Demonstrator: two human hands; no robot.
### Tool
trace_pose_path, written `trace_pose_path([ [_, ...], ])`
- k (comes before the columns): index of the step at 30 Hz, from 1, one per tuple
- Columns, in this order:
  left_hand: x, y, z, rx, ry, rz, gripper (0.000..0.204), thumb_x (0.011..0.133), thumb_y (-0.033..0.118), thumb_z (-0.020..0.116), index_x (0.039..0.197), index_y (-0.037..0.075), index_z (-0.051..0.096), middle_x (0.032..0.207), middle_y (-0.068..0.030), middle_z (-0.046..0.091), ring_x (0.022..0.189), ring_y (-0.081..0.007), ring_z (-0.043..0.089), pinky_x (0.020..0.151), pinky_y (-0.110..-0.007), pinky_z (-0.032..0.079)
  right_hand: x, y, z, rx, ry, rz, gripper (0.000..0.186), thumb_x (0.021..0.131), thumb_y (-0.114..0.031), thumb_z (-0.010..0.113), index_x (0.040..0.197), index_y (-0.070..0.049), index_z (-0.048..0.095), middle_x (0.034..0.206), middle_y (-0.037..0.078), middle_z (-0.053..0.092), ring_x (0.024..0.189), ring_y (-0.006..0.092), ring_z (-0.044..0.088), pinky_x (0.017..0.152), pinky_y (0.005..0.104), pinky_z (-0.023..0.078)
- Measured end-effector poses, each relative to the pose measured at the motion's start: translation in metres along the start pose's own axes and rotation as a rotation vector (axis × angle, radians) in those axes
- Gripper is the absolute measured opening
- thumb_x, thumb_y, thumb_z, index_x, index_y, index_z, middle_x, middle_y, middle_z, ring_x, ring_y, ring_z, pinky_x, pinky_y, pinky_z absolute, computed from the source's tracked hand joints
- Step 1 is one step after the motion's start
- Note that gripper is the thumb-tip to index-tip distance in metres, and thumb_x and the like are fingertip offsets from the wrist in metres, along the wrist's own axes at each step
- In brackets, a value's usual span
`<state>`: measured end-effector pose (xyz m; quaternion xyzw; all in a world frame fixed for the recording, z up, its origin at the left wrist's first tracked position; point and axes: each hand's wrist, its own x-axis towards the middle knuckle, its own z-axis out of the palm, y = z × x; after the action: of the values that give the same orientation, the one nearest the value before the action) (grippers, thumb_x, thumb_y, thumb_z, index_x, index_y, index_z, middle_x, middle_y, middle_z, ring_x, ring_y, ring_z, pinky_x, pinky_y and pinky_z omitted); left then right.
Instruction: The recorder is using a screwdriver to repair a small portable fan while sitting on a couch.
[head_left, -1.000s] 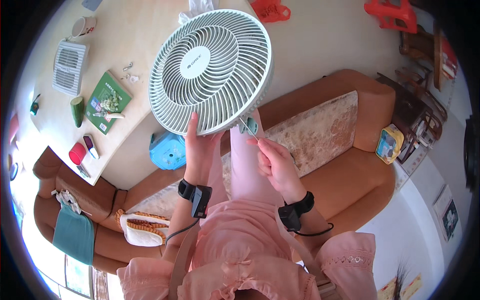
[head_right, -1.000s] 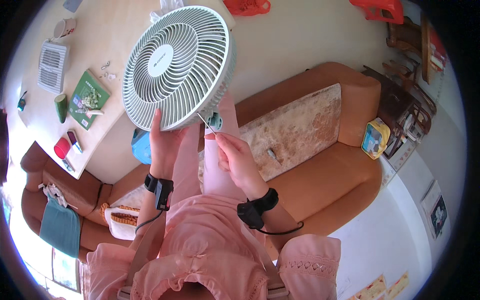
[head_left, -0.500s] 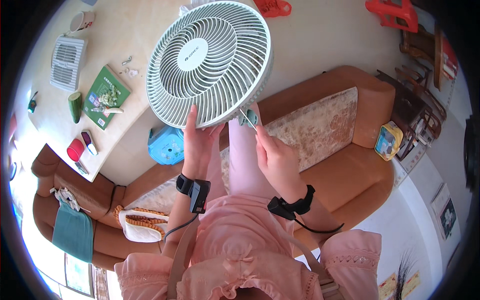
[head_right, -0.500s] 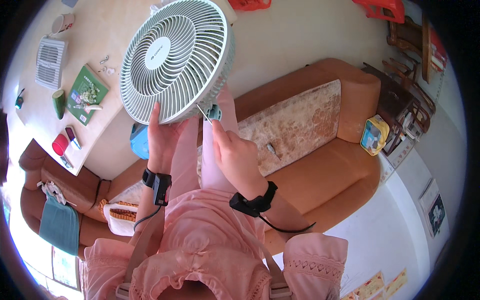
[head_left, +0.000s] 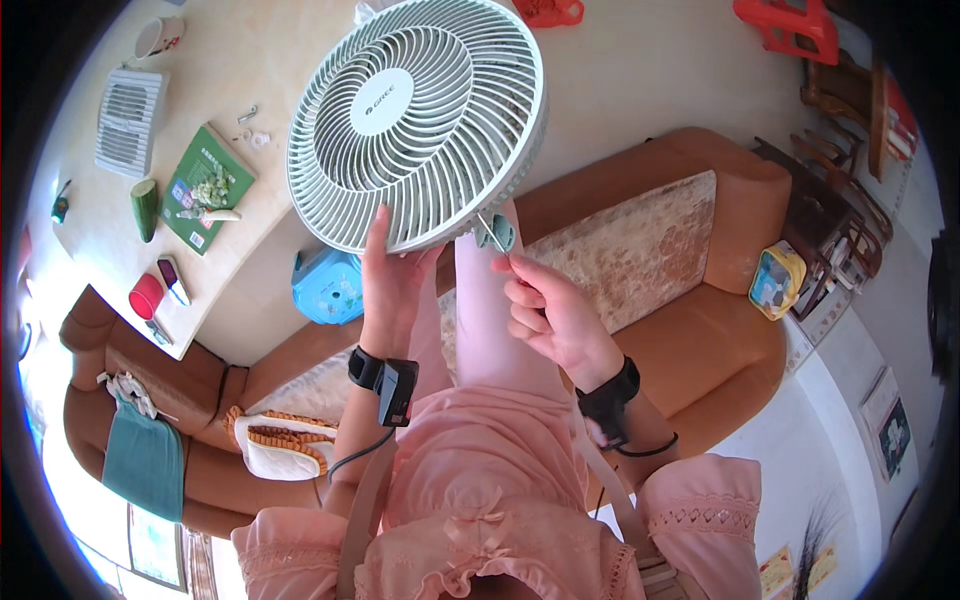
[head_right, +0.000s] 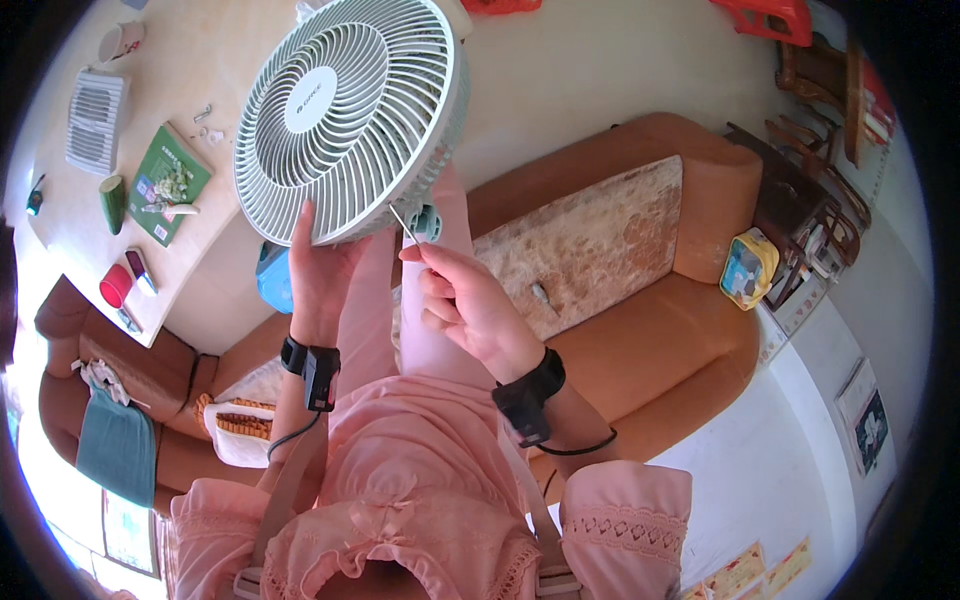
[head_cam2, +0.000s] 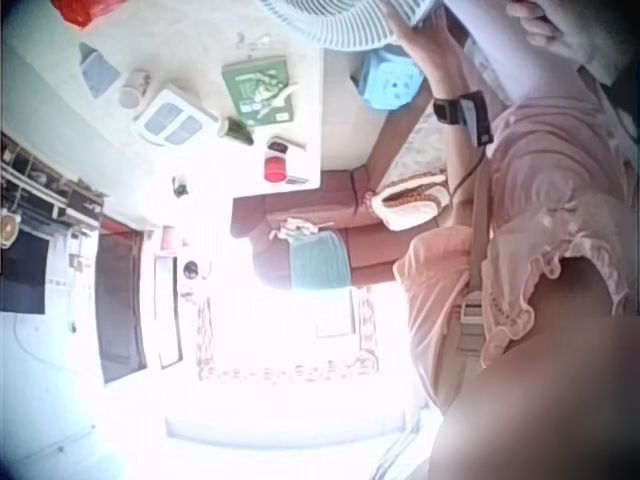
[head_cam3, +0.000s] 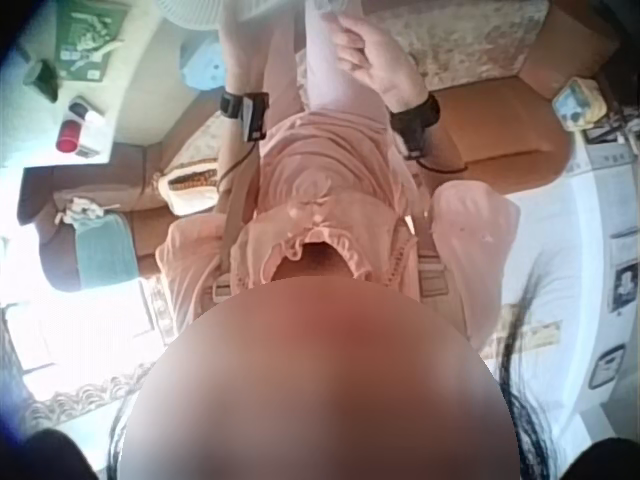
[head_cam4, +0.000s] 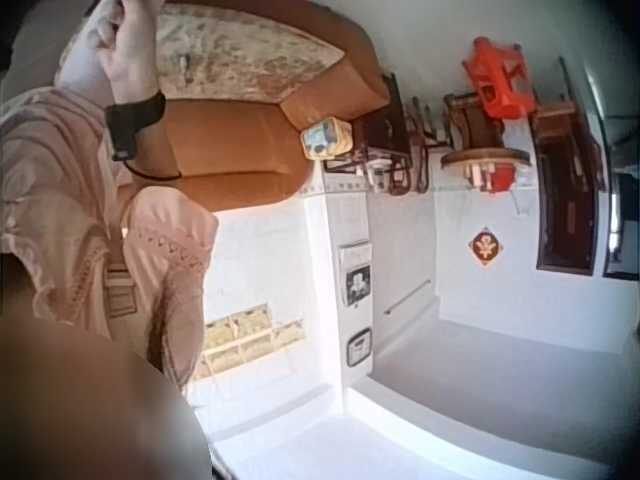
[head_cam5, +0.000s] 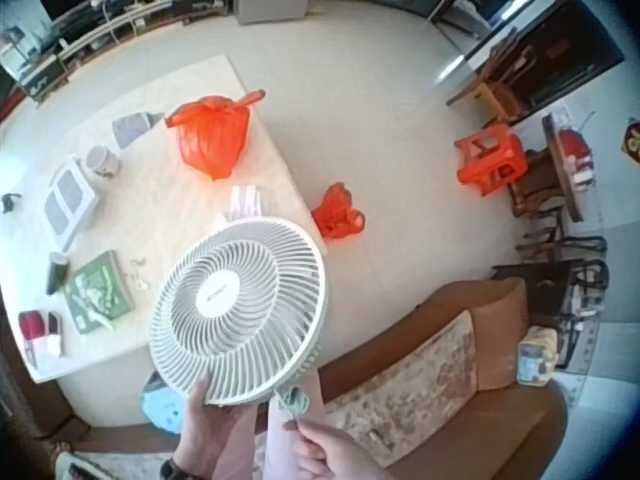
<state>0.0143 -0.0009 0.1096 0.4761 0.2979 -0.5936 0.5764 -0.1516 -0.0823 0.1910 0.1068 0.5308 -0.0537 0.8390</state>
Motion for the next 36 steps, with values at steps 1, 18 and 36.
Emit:
trace_pose_path([
  [1,0.000,0.000,0.000,0.020,0.009,-0.007,0.046,0.093,0.037,0.051,0.126,0.005,0.048,0.122,-0.0096,0.057,0.107,-0.0222,0.058,0.090,-0.038,0.050,0.000,0.003,0.003,-0.183,0.086,-0.135,0.024,0.097,-0.021,0.048,0.104,-0.002,0.062,0.055,-0.007,0.036,0.043,0.0035,0.027,0.043,0.0205,0.021],
  [18,-0.006,-0.002,0.005,0.006,0.035,-0.063,0.051,0.091,0.041,0.054,0.128,0.006,0.046,0.121,-0.0106,0.057,0.109,-0.0250,0.057,0.096,-0.042,0.043,-0.006,0.007,0.020,-1.893,0.534,-1.139,0.027,0.082,-0.004,0.061,0.109,-0.006,0.063,0.062,0.007,0.054,0.049,0.0232,0.056,0.043,0.0332,0.043],
  [36,-0.013,-0.016,0.002,-0.066,0.084,0.054,0.051,0.092,0.041,0.052,0.129,0.007,0.044,0.128,-0.0117,0.050,0.117,-0.0263,0.049,0.099,-0.047,0.040,0.002,-0.047,-0.009,-0.132,-0.131,0.321,0.035,0.099,-0.026,0.042,0.121,-0.001,0.053,0.063,-0.006,0.038,0.044,0.0020,0.025,0.040,0.0183,0.020],
])
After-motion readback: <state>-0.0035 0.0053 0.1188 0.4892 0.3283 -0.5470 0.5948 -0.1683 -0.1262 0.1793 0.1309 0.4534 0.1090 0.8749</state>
